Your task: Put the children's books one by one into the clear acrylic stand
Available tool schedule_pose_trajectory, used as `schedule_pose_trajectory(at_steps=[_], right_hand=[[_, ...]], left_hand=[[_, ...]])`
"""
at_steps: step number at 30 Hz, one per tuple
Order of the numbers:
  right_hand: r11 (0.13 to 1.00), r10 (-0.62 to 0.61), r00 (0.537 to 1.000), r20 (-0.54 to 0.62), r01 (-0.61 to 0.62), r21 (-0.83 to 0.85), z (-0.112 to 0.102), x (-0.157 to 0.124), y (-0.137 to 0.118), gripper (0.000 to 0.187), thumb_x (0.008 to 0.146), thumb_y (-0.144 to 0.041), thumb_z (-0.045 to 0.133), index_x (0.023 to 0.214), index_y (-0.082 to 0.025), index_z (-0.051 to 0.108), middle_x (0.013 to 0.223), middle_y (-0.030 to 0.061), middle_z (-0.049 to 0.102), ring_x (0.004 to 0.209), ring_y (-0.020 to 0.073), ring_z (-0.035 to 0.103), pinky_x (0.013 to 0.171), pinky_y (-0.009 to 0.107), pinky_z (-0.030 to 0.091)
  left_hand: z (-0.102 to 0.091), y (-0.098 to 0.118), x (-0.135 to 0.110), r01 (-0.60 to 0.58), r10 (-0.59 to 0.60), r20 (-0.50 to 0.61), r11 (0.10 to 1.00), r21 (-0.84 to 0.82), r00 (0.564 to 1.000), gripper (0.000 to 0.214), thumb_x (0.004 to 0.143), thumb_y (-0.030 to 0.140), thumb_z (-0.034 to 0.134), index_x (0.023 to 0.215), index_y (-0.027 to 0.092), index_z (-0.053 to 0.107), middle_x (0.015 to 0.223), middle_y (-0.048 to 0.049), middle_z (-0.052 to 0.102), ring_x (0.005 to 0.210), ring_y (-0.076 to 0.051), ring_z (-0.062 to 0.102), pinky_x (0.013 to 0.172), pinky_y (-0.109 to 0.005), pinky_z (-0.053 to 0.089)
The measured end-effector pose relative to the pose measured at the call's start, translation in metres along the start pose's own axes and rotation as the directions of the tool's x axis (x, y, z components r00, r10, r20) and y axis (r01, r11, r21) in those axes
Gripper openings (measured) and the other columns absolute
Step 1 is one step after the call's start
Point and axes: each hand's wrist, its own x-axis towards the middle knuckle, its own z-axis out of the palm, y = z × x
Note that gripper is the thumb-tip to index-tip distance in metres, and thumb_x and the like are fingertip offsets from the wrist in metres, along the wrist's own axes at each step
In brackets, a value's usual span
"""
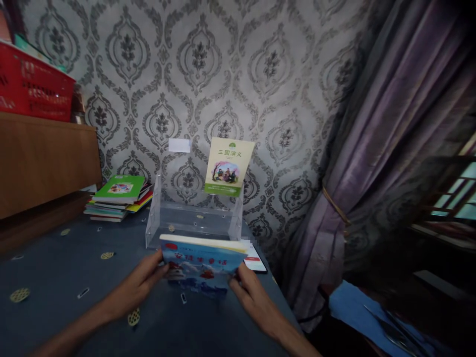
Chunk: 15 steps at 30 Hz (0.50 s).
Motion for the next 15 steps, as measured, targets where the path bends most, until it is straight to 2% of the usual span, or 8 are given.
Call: schedule_pose_trajectory(at_steps=[5, 9, 12, 15], right_hand=[[0.999, -0.017, 0.996, -0.083, 0.013, -0.048, -0.018, 0.018, 0.004, 0.03, 0.093, -0.044, 0.045, 0.097, -0.022, 0.066, 0.098, 0.0076, 0.07, 0.092, 0.0256, 0.063, 0.086, 0.043, 0.054], [0.988, -0.155, 0.976, -0.151, 0.153, -0.028, -0.041, 0.045, -0.002, 0.027, 0.093, -0.042, 0.048, 0.092, -0.024, 0.069, 0.092, 0.0072, 0.071, 0.097, 0.0285, 0.063, 0.094, 0.047, 0.05], [0.96, -0.275, 0.933, -0.232, 0.278, -0.023, -0.067, 0.074, -0.013, 0.027, 0.093, -0.04, 0.048, 0.099, -0.026, 0.07, 0.097, 0.0073, 0.072, 0.098, 0.0304, 0.064, 0.096, 0.05, 0.048], [0.937, -0.343, 0.879, -0.332, 0.344, -0.058, -0.097, 0.107, -0.024, 0.023, 0.088, -0.04, 0.053, 0.096, -0.024, 0.068, 0.096, 0.0076, 0.07, 0.096, 0.03, 0.063, 0.093, 0.049, 0.05]], left_hand=[[-0.006, 0.022, 0.021, -0.093, 0.111, -0.077, 0.974, 0.206, 0.991, 0.031, 0.099, 0.048, 0.043, 0.099, 0.023, 0.062, 0.096, -0.0042, 0.068, 0.093, -0.023, 0.064, 0.086, -0.035, 0.051], [-0.015, 0.045, 0.053, -0.21, 0.264, -0.122, 0.917, 0.339, 0.957, 0.028, 0.098, 0.042, 0.042, 0.092, 0.022, 0.06, 0.088, -0.0048, 0.065, 0.083, -0.022, 0.061, 0.078, -0.034, 0.05], [-0.025, 0.069, 0.086, -0.333, 0.401, -0.112, 0.861, 0.384, 0.909, 0.026, 0.098, 0.039, 0.041, 0.094, 0.021, 0.059, 0.087, -0.0048, 0.063, 0.087, -0.023, 0.06, 0.084, -0.035, 0.049], [-0.037, 0.093, 0.123, -0.406, 0.497, -0.143, 0.817, 0.409, 0.856, 0.025, 0.096, 0.037, 0.044, 0.101, 0.02, 0.062, 0.09, -0.0052, 0.065, 0.089, -0.023, 0.061, 0.086, -0.038, 0.051]])
